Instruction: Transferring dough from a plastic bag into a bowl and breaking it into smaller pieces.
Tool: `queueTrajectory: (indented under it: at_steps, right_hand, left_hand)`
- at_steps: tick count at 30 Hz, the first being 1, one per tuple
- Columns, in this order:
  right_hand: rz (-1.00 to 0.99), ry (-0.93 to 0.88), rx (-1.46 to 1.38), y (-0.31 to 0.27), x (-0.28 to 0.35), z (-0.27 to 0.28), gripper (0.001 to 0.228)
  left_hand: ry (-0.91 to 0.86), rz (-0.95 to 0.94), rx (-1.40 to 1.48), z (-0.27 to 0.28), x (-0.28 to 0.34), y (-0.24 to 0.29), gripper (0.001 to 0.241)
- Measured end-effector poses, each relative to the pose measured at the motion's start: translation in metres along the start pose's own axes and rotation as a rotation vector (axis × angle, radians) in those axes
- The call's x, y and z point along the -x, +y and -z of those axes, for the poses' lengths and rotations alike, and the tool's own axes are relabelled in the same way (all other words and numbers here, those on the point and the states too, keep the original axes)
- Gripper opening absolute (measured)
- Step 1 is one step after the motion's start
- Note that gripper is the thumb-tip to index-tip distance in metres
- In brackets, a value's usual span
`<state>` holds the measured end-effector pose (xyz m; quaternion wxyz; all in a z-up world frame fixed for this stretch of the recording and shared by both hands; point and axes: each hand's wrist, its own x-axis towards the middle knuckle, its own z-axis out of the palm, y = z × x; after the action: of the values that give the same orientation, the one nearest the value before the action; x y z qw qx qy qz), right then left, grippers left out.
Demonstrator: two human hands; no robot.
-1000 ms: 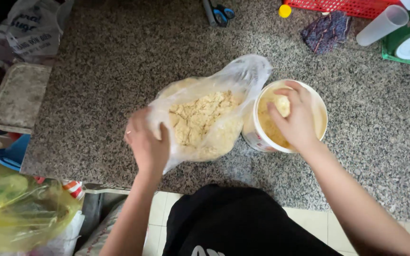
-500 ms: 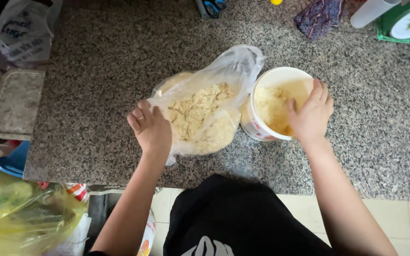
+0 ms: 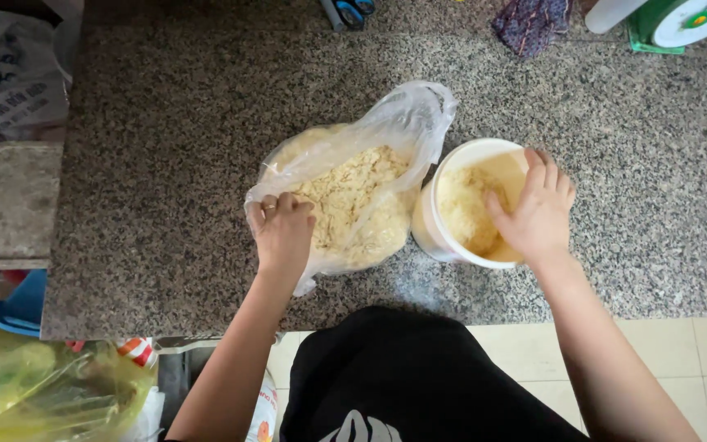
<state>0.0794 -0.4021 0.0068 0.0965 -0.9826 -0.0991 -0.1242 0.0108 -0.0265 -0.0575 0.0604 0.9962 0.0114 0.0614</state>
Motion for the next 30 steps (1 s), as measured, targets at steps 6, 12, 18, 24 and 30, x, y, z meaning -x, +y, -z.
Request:
queueTrajectory:
  at_steps: [6,12,18,24,30]
  right_hand:
    - [-0.004,0.002,-0.032,-0.015,0.012,0.010,0.084]
    - [0.029,0.082,-0.165,-0.019,0.012,0.019,0.070]
    - [0.054,0.180,-0.385,-0.008,0.008,0.010,0.045]
    - [0.106,0.132,-0.782,0.005,0.007,0.013,0.031]
    - [0.225,0.121,-0.816,0.016,0.003,0.017,0.030]
  left_hand:
    - [-0.021,0.005,0.047,0.008,-0.007,-0.005,0.009]
    - [0.129,0.101,0.604,0.079,-0.006,0.011,0.011]
    - [-0.156,0.349,1.574,0.095,-0.009,0.068,0.027]
    - [-0.167,0.259,1.733,0.072,-0.036,0.181,0.024]
    - [-0.124,0.368,1.997,0.030,-0.061,0.236,0.017]
